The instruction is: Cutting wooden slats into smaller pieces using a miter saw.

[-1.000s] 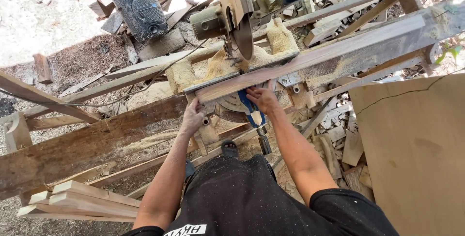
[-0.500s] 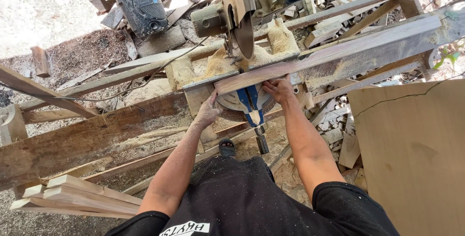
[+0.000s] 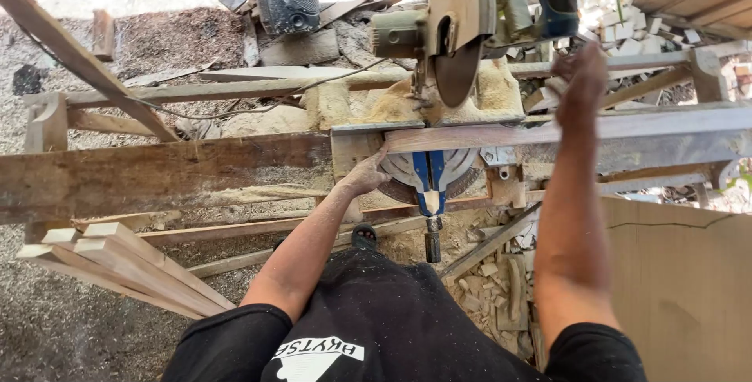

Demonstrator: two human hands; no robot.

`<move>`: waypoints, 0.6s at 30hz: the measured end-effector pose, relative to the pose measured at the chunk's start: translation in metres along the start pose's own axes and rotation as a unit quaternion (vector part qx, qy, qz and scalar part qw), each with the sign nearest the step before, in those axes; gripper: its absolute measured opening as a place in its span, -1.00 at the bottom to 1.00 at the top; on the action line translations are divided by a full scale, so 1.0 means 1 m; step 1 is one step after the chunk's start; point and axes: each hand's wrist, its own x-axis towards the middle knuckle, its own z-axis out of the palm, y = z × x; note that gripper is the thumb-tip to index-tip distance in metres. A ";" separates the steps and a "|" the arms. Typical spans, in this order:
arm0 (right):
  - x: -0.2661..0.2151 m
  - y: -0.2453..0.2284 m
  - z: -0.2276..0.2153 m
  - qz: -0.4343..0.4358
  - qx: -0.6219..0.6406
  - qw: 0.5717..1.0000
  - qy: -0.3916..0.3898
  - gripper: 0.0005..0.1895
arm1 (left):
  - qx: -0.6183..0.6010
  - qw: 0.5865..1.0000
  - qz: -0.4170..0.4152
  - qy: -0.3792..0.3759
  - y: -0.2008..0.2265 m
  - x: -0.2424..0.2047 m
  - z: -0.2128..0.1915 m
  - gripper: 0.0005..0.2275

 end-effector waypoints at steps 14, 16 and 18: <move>0.061 -0.164 0.111 -0.114 -0.428 0.868 -0.224 -0.15 | 0.178 0.974 0.021 0.136 0.034 0.008 -0.005 -0.48; 0.037 -0.163 0.110 -0.148 -0.438 0.867 -0.185 -0.22 | 0.312 0.941 0.054 0.119 0.010 0.037 0.009 -0.47; 0.007 -0.159 0.099 -0.151 -0.443 0.869 -0.161 -0.30 | 0.344 0.925 0.081 0.138 -0.021 0.069 0.039 -0.53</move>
